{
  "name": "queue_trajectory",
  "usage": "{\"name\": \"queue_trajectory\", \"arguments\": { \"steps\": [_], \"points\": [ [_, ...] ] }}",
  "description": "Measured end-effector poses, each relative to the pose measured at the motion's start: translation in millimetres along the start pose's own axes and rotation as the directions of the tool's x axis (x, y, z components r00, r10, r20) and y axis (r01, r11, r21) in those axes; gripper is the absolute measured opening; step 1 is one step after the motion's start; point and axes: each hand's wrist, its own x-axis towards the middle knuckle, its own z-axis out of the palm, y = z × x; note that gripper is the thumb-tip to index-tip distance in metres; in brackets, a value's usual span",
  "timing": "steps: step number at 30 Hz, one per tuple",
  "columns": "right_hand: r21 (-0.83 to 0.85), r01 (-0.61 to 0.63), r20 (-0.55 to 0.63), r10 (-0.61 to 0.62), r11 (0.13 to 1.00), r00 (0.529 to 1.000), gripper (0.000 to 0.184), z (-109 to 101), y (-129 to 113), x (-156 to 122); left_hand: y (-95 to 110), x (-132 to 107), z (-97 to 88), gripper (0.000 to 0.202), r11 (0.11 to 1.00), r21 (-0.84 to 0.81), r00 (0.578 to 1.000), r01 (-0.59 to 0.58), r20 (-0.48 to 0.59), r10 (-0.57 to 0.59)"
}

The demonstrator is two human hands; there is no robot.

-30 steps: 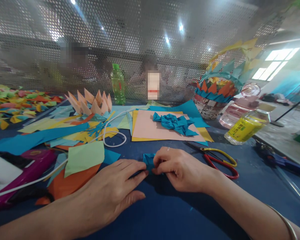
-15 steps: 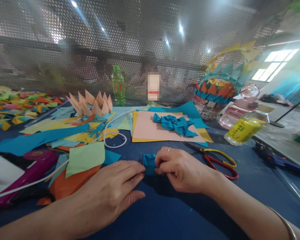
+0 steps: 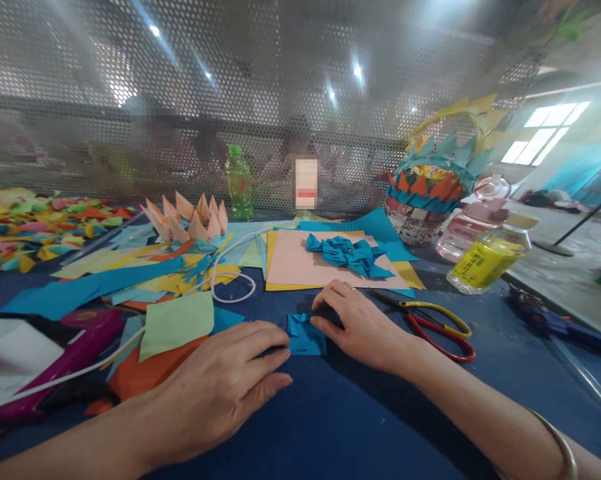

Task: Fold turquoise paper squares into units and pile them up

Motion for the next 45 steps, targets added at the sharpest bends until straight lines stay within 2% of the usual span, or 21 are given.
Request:
{"name": "queue_trajectory", "arguments": {
  "steps": [4, 7, 10, 13, 17, 21, 23, 27, 31, 34, 36, 38, 41, 45],
  "points": [
    [-0.005, -0.006, 0.022, 0.006, 1.0, 1.0, 0.012, 4, 1, -2, -2, -2, 0.8, 0.027, 0.999, -0.039, 0.999, 0.027, -0.045, -0.029],
    [0.042, 0.006, -0.006, -0.005, 0.999, 1.0, 0.013, 6, 2, -1, -8, -3, 5.1, 0.025, 0.989, -0.083, 0.988, 0.124, -0.083, -0.131],
    [0.166, -0.008, -0.014, 0.011, 0.986, 1.0, 0.012, 6, -3, 1, -14, -1, 9.5, 0.027, 0.971, -0.114, 0.965, 0.212, -0.134, -0.226],
    [0.316, -0.01, -0.07, 0.033, 0.949, 0.997, 0.011, 4, -11, 1, -17, 2, 10.4, 0.027, 0.954, -0.179, 0.948, 0.24, -0.17, -0.27],
    [0.39, 0.12, -0.204, -0.042, 0.913, 0.978, 0.009, 4, -19, -1, -13, 4, 5.7, 0.007, 0.951, -0.218, 0.937, 0.22, -0.225, -0.268],
    [0.31, 0.288, -0.294, -0.197, 0.906, 0.935, 0.013, 4, -19, -3, -10, 1, 1.7, 0.016, 0.979, -0.144, 0.938, 0.147, -0.293, -0.184],
    [0.253, 0.333, -0.275, -0.262, 0.909, 0.925, 0.016, 4, -18, -4, -12, 0, 2.4, 0.017, 0.991, -0.078, 0.939, 0.104, -0.32, -0.124],
    [0.148, 0.362, -0.12, -0.347, 0.92, 0.93, 0.014, 3, -19, -4, -13, -3, 5.3, 0.018, 0.995, -0.042, 0.961, 0.093, -0.256, -0.101],
    [0.113, 0.346, 0.0, -0.348, 0.931, 0.937, 0.013, 1, -22, -4, -3, -3, -1.3, 0.022, 0.986, -0.087, 0.984, 0.139, -0.098, -0.147],
    [0.108, 0.338, 0.044, -0.344, 0.935, 0.938, 0.012, 0, -23, -5, 7, -2, -9.4, 0.02, 0.977, -0.132, 0.985, 0.169, 0.0, -0.17],
    [0.112, 0.328, 0.054, -0.336, 0.938, 0.94, 0.005, 0, -22, -5, 10, -2, -11.4, 0.014, 0.971, -0.147, 0.982, 0.187, 0.018, -0.186],
    [0.12, 0.314, 0.047, -0.321, 0.942, 0.946, 0.008, 3, -21, -5, 10, -2, -9.0, 0.005, 0.965, -0.143, 0.976, 0.22, 0.021, -0.219],
    [0.149, 0.247, 0.021, -0.253, 0.958, 0.967, 0.013, 10, -21, -2, 4, -2, 0.0, 0.015, 0.953, -0.141, 0.963, 0.268, 0.003, -0.27],
    [0.236, 0.037, 0.023, -0.044, 0.971, 0.999, 0.006, 18, -25, 1, -1, 1, 8.3, 0.022, 0.923, -0.11, 0.927, 0.37, -0.027, -0.375]
  ]
}}
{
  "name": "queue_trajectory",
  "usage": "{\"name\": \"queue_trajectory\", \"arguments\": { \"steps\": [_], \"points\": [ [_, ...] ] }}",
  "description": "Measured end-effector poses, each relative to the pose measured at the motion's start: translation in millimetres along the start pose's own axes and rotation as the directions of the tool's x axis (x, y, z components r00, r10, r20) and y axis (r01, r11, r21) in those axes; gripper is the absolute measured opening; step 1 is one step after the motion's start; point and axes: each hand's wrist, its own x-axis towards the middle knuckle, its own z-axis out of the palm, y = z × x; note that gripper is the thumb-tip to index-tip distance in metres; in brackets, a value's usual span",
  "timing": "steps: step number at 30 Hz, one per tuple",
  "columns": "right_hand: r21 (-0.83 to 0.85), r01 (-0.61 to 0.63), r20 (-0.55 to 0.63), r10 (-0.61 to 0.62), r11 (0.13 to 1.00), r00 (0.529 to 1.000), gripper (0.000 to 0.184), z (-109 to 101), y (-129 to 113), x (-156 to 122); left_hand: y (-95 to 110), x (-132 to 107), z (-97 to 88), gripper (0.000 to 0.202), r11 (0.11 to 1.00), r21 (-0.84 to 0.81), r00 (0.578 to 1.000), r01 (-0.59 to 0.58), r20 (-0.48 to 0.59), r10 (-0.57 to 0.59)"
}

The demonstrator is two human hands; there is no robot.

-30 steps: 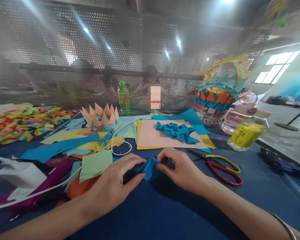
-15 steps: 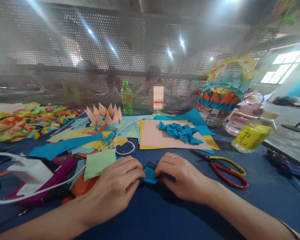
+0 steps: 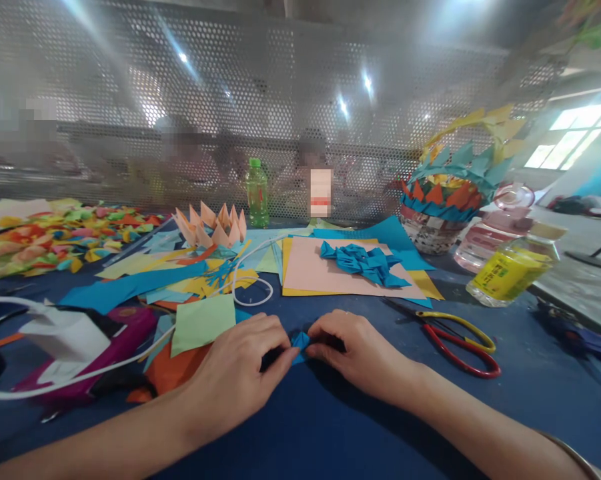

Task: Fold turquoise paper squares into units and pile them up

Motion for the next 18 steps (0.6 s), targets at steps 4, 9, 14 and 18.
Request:
{"name": "queue_trajectory", "arguments": {
  "steps": [4, 9, 14, 18],
  "points": [
    [0.027, -0.094, -0.005, 0.094, 0.995, 0.996, 0.02, 3.0, -2.7, 1.7, 2.3, 1.2, 0.3, 0.016, 0.986, 0.148, 0.997, 0.08, -0.033, -0.076],
    [-0.033, -0.019, 0.003, 0.019, 0.999, 1.0, 0.014, 3.0, -4.9, 1.2, 3.0, 0.4, 0.7, 0.006, 0.985, 0.152, 0.997, 0.081, -0.023, -0.078],
    [-0.049, -0.043, 0.002, 0.043, 0.998, 0.999, 0.015, 2.4, -7.4, 2.2, 1.8, 0.3, 1.8, 0.004, 0.99, 0.12, 0.997, 0.08, -0.022, -0.078],
    [0.013, -0.077, 0.004, 0.077, 0.997, 0.997, 0.017, 0.9, -9.8, 1.9, 0.3, 1.0, 1.7, 0.006, 0.995, 0.063, 0.997, 0.076, -0.014, -0.075]
  ]
}}
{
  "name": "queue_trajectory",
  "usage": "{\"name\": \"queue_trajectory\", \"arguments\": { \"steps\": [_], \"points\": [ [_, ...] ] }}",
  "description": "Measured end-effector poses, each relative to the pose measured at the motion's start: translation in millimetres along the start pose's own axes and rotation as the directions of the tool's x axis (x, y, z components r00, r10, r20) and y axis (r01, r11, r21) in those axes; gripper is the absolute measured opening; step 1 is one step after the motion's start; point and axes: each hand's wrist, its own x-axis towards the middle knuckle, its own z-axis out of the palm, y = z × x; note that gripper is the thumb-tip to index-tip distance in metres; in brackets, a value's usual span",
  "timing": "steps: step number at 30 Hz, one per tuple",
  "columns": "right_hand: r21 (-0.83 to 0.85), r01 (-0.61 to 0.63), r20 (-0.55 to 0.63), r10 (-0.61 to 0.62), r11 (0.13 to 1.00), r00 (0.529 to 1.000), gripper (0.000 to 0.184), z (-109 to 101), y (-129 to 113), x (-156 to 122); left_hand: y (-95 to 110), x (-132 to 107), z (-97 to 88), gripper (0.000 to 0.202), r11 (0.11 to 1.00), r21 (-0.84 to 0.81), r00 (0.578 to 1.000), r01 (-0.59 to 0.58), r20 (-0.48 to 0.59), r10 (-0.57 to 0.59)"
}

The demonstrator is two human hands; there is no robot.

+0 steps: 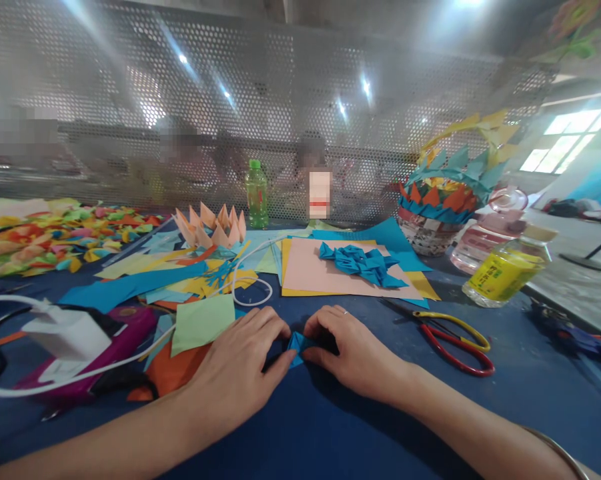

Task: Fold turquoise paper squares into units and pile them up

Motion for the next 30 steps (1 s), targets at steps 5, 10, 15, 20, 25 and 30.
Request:
{"name": "queue_trajectory", "arguments": {
  "steps": [5, 10, 15, 20, 25, 30],
  "points": [
    [0.084, -0.068, 0.009, 0.068, 0.994, 0.998, 0.014, 2.1, -0.4, -2.9, -1.9, -0.2, -0.9, 0.003, 0.994, -0.098, 0.998, -0.054, 0.021, 0.056],
    [0.156, -0.07, -0.012, 0.073, 0.985, 0.997, 0.021, 2.2, 0.1, -4.6, -1.7, -1.0, -2.9, 0.011, 0.989, -0.137, 0.998, -0.06, 0.024, 0.064],
    [0.103, -0.022, -0.026, 0.024, 0.994, 0.999, 0.005, -3.2, -0.6, -6.1, -2.2, -2.7, -3.7, 0.013, 0.985, -0.168, 0.999, -0.04, -0.005, 0.04],
    [0.174, -0.024, -0.043, 0.032, 0.984, 0.999, 0.004, -5.4, -0.7, -7.1, -1.3, -4.1, -5.3, 0.016, 0.967, -0.253, 0.999, 0.036, 0.038, -0.027],
    [0.196, -0.013, -0.081, 0.03, 0.981, 0.996, 0.003, -6.3, -1.4, -7.2, -2.3, -5.0, -4.7, 0.019, 0.978, -0.203, 0.999, -0.039, -0.023, 0.035],
    [0.176, 0.002, -0.061, 0.009, 0.984, 0.998, 0.002, -6.6, -1.8, -7.8, -4.3, -4.8, -5.7, 0.028, 0.992, -0.097, 0.995, -0.082, -0.067, 0.076]
  ]
}}
